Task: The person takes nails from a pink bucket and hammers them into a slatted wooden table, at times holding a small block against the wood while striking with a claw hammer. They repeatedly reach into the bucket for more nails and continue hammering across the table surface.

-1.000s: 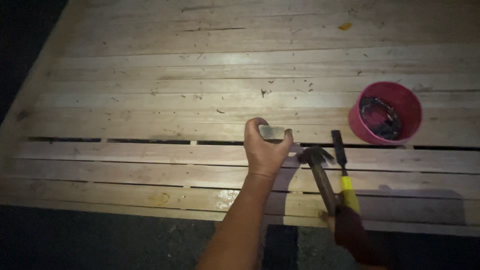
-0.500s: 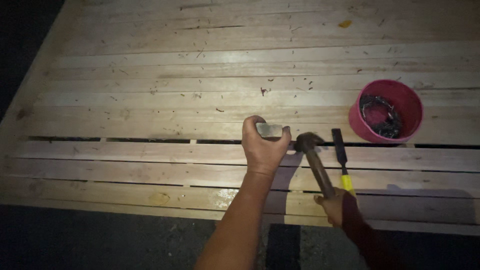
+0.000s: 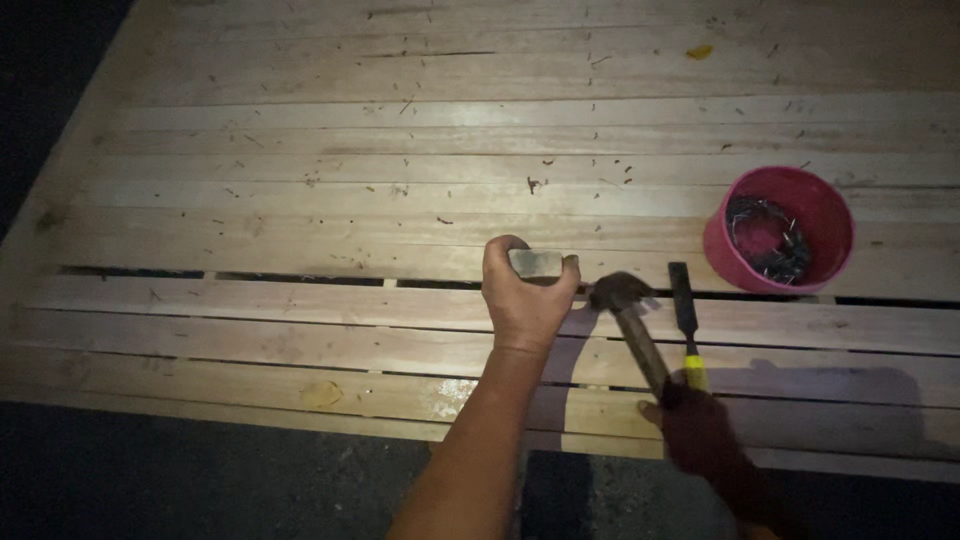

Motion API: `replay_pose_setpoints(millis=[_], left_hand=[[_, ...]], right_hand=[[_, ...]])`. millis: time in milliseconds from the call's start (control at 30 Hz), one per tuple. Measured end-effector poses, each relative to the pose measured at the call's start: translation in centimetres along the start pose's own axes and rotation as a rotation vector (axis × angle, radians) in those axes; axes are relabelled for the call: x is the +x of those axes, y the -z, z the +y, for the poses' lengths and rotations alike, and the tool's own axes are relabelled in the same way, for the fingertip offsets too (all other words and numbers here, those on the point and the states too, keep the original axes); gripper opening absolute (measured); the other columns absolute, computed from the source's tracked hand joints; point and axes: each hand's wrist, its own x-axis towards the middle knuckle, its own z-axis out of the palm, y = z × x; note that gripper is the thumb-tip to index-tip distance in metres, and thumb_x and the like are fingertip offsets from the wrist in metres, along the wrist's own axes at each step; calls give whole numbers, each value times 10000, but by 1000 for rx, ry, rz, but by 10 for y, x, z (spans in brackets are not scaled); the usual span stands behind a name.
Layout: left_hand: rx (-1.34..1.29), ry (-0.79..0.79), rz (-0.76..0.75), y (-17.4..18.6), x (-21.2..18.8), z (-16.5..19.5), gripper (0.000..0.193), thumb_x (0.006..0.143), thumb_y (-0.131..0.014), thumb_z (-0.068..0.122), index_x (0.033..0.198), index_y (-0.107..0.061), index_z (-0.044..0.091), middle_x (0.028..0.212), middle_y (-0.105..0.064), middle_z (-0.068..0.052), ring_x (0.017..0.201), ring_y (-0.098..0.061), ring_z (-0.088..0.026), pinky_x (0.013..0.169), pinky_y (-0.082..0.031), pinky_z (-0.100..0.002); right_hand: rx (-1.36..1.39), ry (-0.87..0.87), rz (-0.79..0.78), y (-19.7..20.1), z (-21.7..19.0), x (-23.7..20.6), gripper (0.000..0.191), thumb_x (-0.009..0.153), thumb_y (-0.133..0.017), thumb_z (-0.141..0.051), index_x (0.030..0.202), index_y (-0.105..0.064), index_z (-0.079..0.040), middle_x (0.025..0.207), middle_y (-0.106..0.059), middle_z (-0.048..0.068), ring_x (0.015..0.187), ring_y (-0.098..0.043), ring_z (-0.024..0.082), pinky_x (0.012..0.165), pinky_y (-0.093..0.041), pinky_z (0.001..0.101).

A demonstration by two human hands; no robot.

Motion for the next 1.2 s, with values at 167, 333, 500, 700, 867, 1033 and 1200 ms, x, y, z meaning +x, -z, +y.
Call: replay_pose_setpoints(millis=[167, 333, 500, 700, 867, 1033, 1200], left_hand=[[-7, 64, -38, 3, -3, -4, 557, 683, -883, 248, 1060, -537, 27, 1005, -616, -141, 910, -662, -285, 821, -566, -395], [27, -25, 6, -1, -4, -5, 562, 678, -904, 233, 1057, -547, 21, 1008, -621, -150, 916, -645, -291, 826, -556, -404], [0, 35, -10, -1, -6, -6, 587, 679, -892, 247, 1093, -541, 24, 1021, -621, -139, 910, -656, -276, 825, -566, -393], [42, -51, 30, -4, -7, -9, 587, 687, -915, 229, 1090, -543, 20, 1038, -618, -151, 948, -634, -283, 856, -548, -402], [-35, 80, -10, -3, -2, -4, 592, 689, -894, 250, 1106, -536, 31, 1045, -616, -133, 946, -641, -255, 847, -557, -386], [-54, -11, 127, 4, 16, 14, 571, 687, -883, 247, 1092, -541, 35, 1000, -622, -119, 918, -631, -252, 856, -548, -385], [-88, 57, 195, 8, 38, 32, 572, 677, -883, 246, 1093, -543, 48, 1007, -630, -112, 918, -637, -238, 850, -545, -377]], right_hand=[[363, -87, 184, 14, -21, -27, 464, 943, -657, -464, 998, -674, -3, 753, -726, 215, 768, -737, 342, 707, -613, 474], [145, -122, 40, -2, -10, -20, 442, 912, -692, -445, 1181, -666, -95, 892, -748, 170, 807, -750, 322, 726, -588, 439], [-205, 233, 58, 0, 12, -12, 359, 965, -615, -431, 1162, -702, -144, 901, -731, 162, 828, -732, 301, 710, -595, 449], [347, -114, 117, -4, -2, -24, 407, 864, -724, -374, 1048, -718, -11, 816, -732, 174, 811, -733, 315, 768, -592, 433], [217, -142, 70, -4, 6, -7, 432, 742, -806, -267, 1091, -722, -27, 818, -731, 200, 814, -736, 310, 761, -588, 431], [247, -231, -98, -5, 14, 0, 410, 786, -790, -317, 1039, -736, 1, 790, -786, 209, 739, -791, 309, 717, -611, 427], [234, -174, -28, -5, 12, -4, 439, 752, -809, -342, 1051, -733, -30, 755, -763, 191, 727, -773, 289, 707, -595, 414]])
